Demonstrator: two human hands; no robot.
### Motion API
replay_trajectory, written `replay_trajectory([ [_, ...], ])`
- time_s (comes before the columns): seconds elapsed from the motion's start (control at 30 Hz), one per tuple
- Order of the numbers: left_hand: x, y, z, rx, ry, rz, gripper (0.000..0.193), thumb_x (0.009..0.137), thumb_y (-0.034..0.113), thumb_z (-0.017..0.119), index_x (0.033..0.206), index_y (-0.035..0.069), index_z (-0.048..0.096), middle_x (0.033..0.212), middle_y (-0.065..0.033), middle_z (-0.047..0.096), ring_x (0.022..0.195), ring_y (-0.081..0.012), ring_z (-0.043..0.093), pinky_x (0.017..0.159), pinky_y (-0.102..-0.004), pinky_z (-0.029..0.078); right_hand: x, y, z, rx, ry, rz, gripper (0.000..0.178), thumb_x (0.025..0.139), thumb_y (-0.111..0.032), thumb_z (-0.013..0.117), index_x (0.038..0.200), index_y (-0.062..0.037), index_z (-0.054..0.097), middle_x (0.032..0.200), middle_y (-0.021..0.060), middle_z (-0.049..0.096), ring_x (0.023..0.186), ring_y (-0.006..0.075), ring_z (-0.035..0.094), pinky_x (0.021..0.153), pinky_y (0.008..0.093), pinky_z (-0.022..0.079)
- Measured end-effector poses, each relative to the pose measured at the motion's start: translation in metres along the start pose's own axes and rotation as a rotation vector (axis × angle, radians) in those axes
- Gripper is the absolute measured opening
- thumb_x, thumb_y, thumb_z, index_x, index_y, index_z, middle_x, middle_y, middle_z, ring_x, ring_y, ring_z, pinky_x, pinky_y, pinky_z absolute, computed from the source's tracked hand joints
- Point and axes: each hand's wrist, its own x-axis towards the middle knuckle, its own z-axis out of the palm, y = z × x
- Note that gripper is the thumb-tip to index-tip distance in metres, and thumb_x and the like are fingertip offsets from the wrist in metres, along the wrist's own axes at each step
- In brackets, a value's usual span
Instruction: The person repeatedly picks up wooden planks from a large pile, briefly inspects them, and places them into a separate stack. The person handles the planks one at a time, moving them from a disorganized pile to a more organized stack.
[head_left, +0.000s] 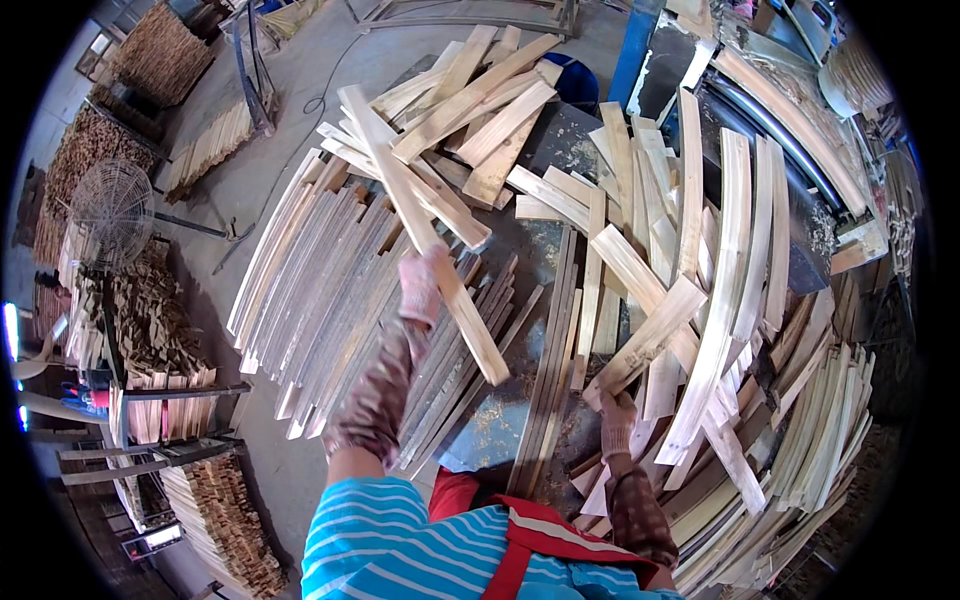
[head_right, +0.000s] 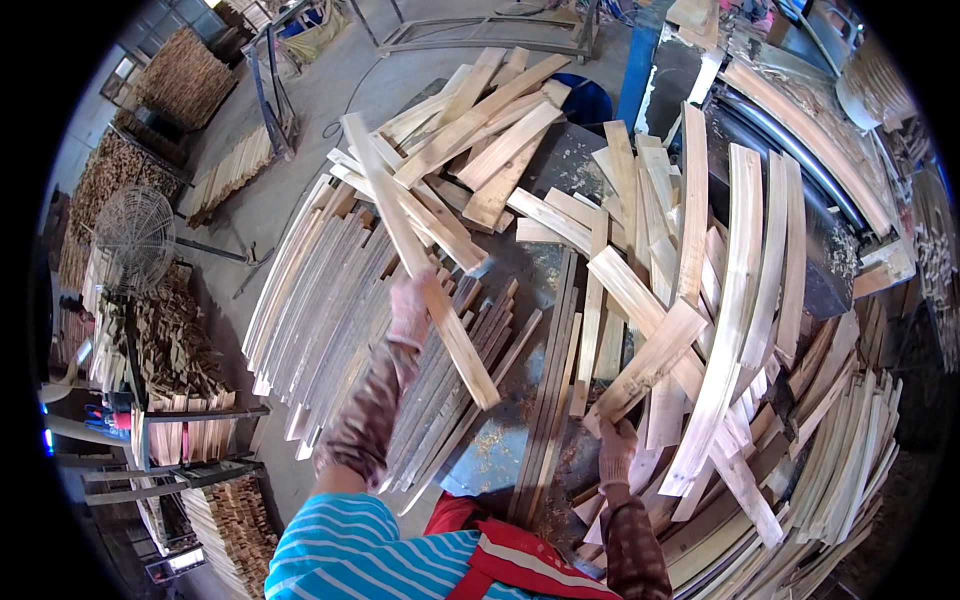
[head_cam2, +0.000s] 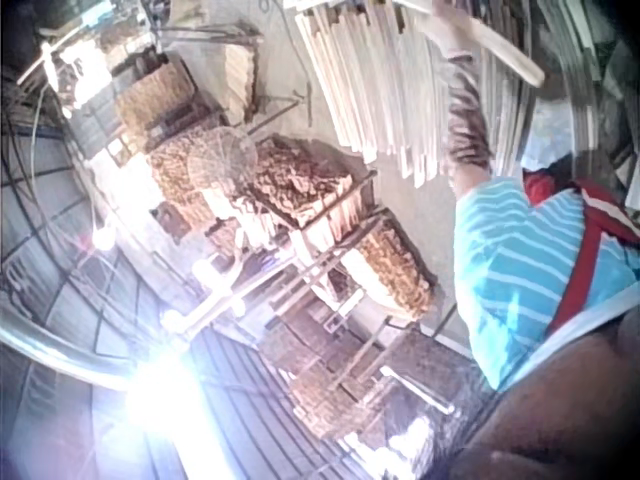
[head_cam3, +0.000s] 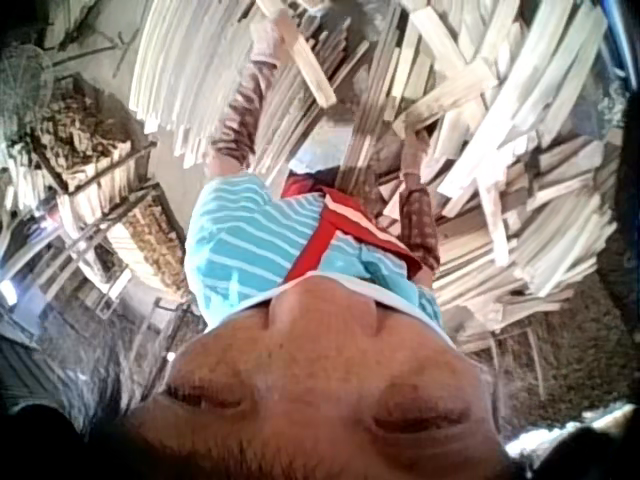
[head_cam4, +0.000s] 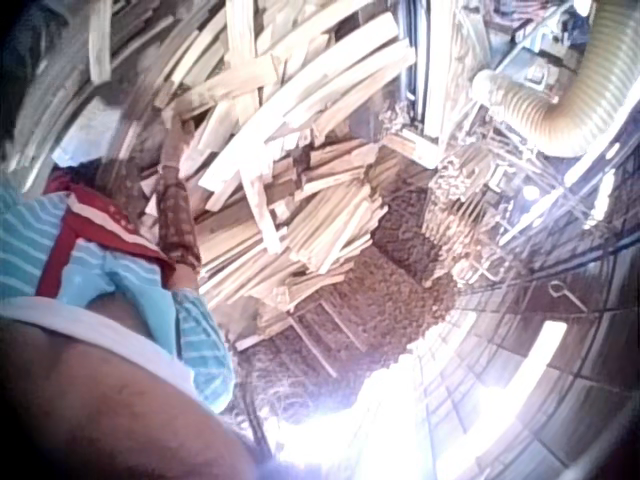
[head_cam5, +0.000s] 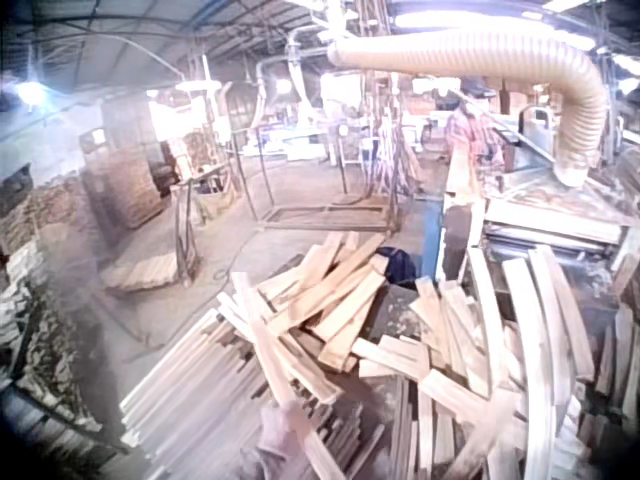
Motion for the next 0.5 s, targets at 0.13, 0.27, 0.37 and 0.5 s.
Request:
replay_trajectory([
  [0.13,0.114,0.032,-0.002,0.079,0.104,0.046,0.026,0.09,0.02,0.069,0.106,0.0,0.067,0.088,-0.0108,0.068,0.069,-0.0237,0.068,0.055,-0.0395,0.056,-0.033,0.01,-0.015,0.049,-0.023,-0.044,0.027,0.093,-0.016,0.069,0.11,0.0046,0.07,0.096,0.0041,0.071,0.085,0.0125,0.061,0.076,0.0291,0.048],
  [0.27,0.209,0.027,-0.017,0.133,0.07,0.278,0.036,0.088,0.012,0.068,0.121,0.002,0.057,0.099,-0.0106,0.066,0.079,-0.0244,0.065,0.066,-0.039,0.054,-0.067,-0.023,-0.014,0.089,0.043,0.014,0.02,0.091,-0.015,0.07,0.101,0.0021,0.071,0.089,0.0006,0.069,0.082,0.01,0.059,0.073,0.0266,0.047],
  [0.37,0.202,0.011,-0.027,0.347,0.089,0.249,0.056,0.089,0.011,0.064,0.141,0.002,0.044,0.119,-0.0128,0.063,0.096,-0.024,0.065,0.077,-0.0365,0.054,-0.081,-0.042,-0.005,0.099,0.048,-0.072,0.012,0.091,-0.014,0.069,0.09,-0.0019,0.07,0.081,-0.0045,0.062,0.076,0.0067,0.053,0.067,0.0251,0.044],
  [0.5,0.064,-0.011,0.036,0.479,-0.05,0.419,0.064,0.087,0.012,0.064,0.146,0.0,0.043,0.122,-0.0154,0.065,0.105,-0.0226,0.063,0.09,-0.0341,0.052,-0.093,-0.041,-0.004,0.158,0.081,-0.036,0.023,0.092,-0.017,0.071,0.103,0.0032,0.073,0.092,0.0035,0.071,0.082,0.0108,0.063,0.072,0.0276,0.052],
])
